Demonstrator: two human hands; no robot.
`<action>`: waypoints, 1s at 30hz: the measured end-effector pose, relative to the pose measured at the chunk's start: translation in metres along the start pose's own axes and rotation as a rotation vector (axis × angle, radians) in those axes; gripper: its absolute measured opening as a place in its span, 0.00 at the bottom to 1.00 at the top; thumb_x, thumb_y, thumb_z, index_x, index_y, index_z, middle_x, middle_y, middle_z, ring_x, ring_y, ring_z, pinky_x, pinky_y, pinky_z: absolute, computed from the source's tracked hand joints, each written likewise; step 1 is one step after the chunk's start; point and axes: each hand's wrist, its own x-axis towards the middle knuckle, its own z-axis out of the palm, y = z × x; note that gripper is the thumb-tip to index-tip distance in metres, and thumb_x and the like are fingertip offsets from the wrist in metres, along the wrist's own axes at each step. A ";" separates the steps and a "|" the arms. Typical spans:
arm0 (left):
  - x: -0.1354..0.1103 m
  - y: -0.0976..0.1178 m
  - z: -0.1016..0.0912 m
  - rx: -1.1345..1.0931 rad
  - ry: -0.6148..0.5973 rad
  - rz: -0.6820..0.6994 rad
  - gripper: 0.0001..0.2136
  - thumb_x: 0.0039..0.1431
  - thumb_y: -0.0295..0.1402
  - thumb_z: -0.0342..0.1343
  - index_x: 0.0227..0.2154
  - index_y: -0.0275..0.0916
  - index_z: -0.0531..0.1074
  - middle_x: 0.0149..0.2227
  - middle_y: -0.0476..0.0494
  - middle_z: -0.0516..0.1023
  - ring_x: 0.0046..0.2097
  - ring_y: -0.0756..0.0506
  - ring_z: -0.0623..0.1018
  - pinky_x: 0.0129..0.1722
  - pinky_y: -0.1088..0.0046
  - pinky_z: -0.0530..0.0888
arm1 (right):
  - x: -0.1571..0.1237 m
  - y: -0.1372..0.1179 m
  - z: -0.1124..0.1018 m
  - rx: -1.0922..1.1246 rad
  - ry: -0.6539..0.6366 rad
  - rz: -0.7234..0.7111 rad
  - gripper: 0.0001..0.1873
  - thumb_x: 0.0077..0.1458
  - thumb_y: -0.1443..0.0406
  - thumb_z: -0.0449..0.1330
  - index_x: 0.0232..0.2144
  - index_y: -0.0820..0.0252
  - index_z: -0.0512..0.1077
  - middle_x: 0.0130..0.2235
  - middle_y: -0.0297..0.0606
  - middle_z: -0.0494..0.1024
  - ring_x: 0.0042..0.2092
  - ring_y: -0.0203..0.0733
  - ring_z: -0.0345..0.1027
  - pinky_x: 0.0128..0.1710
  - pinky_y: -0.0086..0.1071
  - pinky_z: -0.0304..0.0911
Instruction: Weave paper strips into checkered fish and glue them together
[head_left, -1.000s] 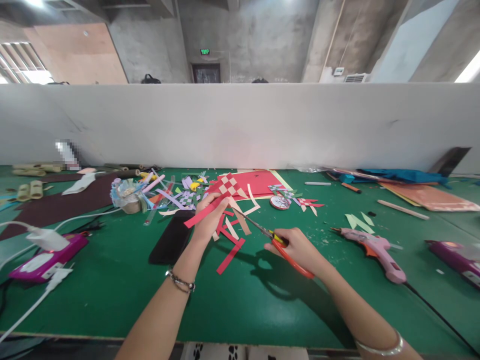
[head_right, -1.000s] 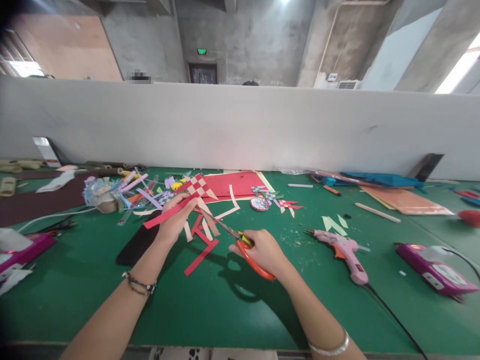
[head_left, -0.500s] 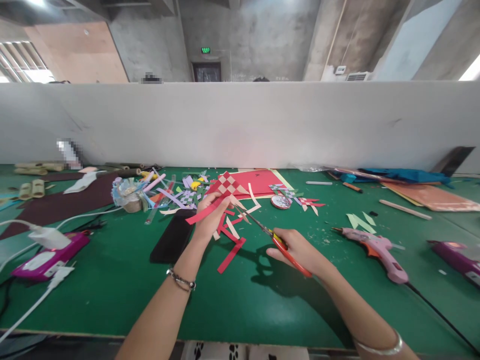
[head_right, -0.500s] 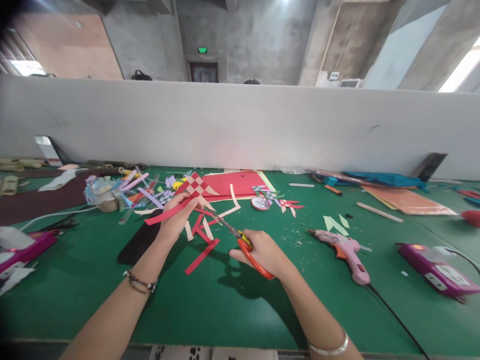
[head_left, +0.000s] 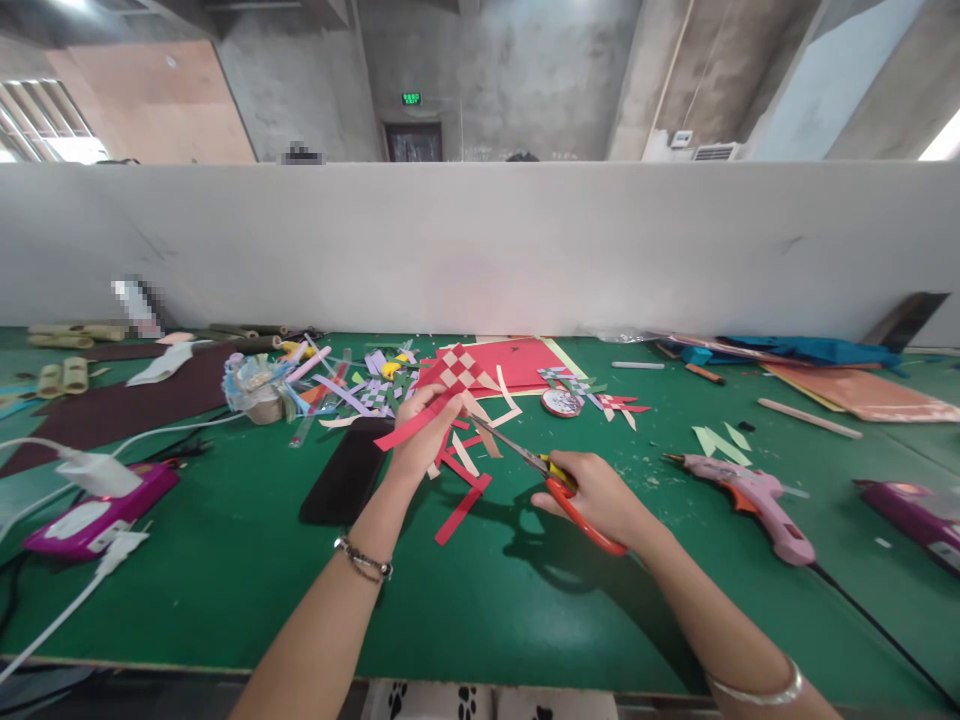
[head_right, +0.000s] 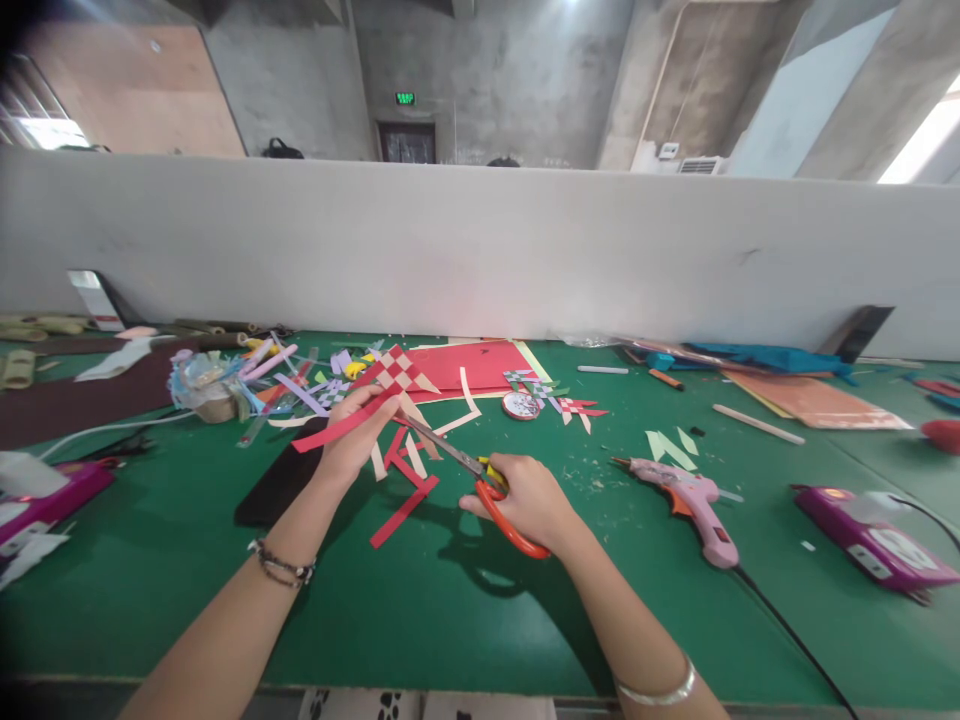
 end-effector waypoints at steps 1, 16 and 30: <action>0.000 0.000 0.000 -0.003 -0.007 -0.005 0.08 0.43 0.38 0.55 0.22 0.39 0.70 0.23 0.50 0.75 0.28 0.47 0.75 0.30 0.73 0.70 | 0.000 0.000 0.000 0.006 0.006 -0.006 0.21 0.44 0.49 0.52 0.18 0.58 0.50 0.20 0.29 0.58 0.22 0.31 0.46 0.22 0.25 0.43; -0.002 0.007 0.000 -0.058 -0.034 -0.020 0.07 0.42 0.37 0.56 0.22 0.39 0.69 0.21 0.50 0.74 0.26 0.47 0.75 0.29 0.72 0.71 | -0.001 -0.001 -0.001 0.024 -0.039 -0.004 0.23 0.45 0.46 0.49 0.17 0.57 0.50 0.18 0.28 0.56 0.21 0.30 0.44 0.21 0.25 0.42; -0.001 0.003 0.000 0.018 -0.024 0.001 0.08 0.41 0.38 0.56 0.22 0.39 0.71 0.24 0.49 0.75 0.30 0.46 0.74 0.29 0.74 0.70 | 0.001 0.001 0.002 -0.037 0.032 0.032 0.22 0.46 0.47 0.49 0.17 0.57 0.51 0.18 0.30 0.59 0.20 0.31 0.46 0.21 0.25 0.42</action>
